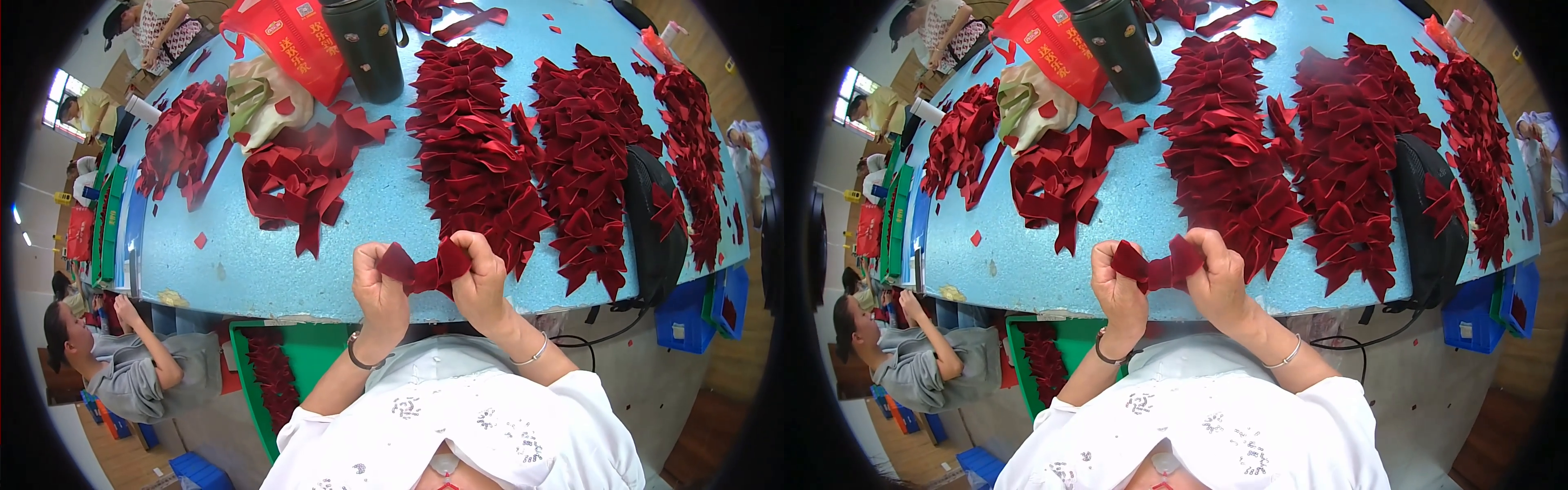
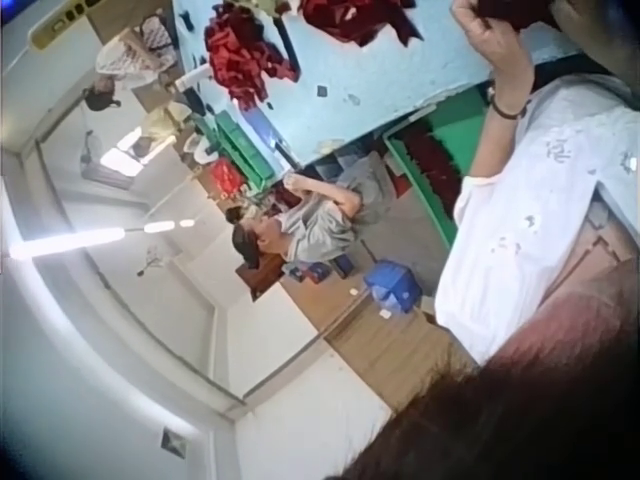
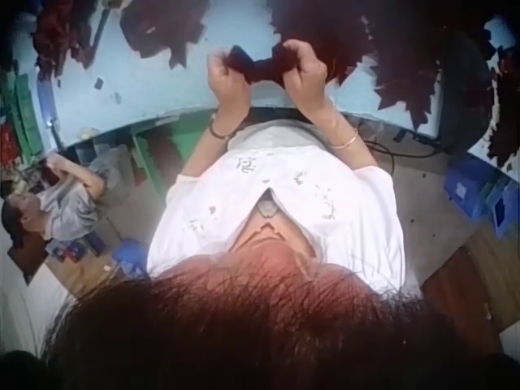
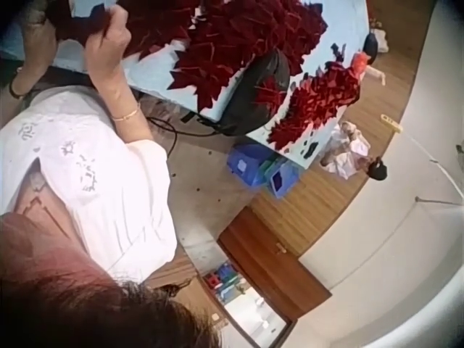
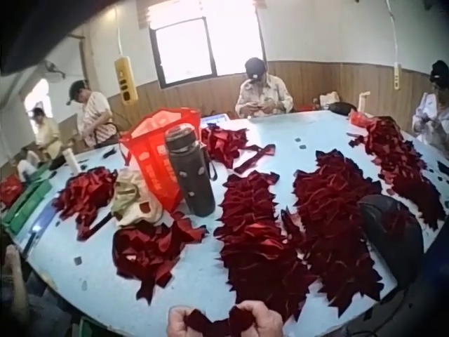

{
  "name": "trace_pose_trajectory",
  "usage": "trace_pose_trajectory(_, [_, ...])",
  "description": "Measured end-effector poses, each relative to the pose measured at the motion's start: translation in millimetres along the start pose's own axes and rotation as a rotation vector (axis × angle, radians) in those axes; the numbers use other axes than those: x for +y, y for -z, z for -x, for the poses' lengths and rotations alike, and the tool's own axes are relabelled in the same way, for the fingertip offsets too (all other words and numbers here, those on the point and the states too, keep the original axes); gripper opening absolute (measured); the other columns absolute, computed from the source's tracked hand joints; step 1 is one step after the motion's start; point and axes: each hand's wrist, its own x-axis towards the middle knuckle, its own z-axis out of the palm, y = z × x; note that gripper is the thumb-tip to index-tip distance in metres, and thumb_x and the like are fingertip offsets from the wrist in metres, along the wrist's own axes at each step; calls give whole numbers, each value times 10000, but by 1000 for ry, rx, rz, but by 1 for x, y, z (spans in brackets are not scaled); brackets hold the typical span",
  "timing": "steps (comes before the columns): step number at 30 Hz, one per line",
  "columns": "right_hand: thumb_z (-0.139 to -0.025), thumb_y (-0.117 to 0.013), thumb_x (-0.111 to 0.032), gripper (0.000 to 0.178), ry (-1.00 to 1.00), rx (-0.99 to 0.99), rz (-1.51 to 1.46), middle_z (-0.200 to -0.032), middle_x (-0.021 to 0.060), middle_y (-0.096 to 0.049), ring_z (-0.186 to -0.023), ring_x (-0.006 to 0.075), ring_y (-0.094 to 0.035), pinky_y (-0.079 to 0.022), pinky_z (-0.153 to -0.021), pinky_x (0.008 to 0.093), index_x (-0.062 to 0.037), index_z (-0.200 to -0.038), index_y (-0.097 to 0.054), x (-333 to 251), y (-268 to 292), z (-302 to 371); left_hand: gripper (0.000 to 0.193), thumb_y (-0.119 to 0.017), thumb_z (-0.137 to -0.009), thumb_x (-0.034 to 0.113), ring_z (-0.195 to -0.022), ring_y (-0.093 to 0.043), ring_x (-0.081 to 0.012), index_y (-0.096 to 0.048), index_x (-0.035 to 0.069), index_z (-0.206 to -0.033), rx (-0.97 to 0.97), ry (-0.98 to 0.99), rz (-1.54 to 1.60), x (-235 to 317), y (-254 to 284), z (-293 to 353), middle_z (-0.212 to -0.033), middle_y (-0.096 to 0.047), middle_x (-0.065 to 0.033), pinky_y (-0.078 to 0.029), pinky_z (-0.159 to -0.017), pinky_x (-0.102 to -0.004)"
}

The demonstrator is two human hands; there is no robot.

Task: Manually tying red ribbons into decorative bows at a factory workbench.

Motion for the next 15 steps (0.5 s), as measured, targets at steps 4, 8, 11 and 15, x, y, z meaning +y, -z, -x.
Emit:
trace_pose_trajectory(4, [-889,-556,-48,86,255,-67,204,-682,43,-583,-594,69,-517,-415,-504,222,7,-955,-557,4,2,-5,160,-531,-938,182,-621,-435,-30,-440,55,-974,22,6,26,4,-3,0,-761,-512,-3,-372,-523,-166])
trace_pose_trajectory(8, [-881,-552,-32,112,268,-15,231,-716,63,-594,-596,88,-537,-431,-516,226,10,-984,-545,-4,2,-7,143,-524,-939,150,-642,-458,-38,-444,40,-981,26,-120,-253,7,-4,-6,-778,-530,-13,-403,-547,-174])
trace_pose_trajectory(11, [-881,-547,-31,127,48,-28,116,-754,68,-605,-604,93,-543,-442,-528,229,9,-1001,-540,-18,3,-8,130,-519,-939,130,-665,-474,-46,-446,31,-983,10,-129,-373,11,-4,-5,-793,-541,-20,-421,-576,-181])
trace_pose_trajectory(15, [-901,-532,-53,98,-10,56,32,-778,55,-599,-609,83,-530,-436,-523,226,6,-979,-540,-23,-4,-9,103,-504,-934,90,-712,-498,-67,-454,21,-990,4,-71,-358,13,-6,-4,-814,-551,-30,-440,-635,-206])
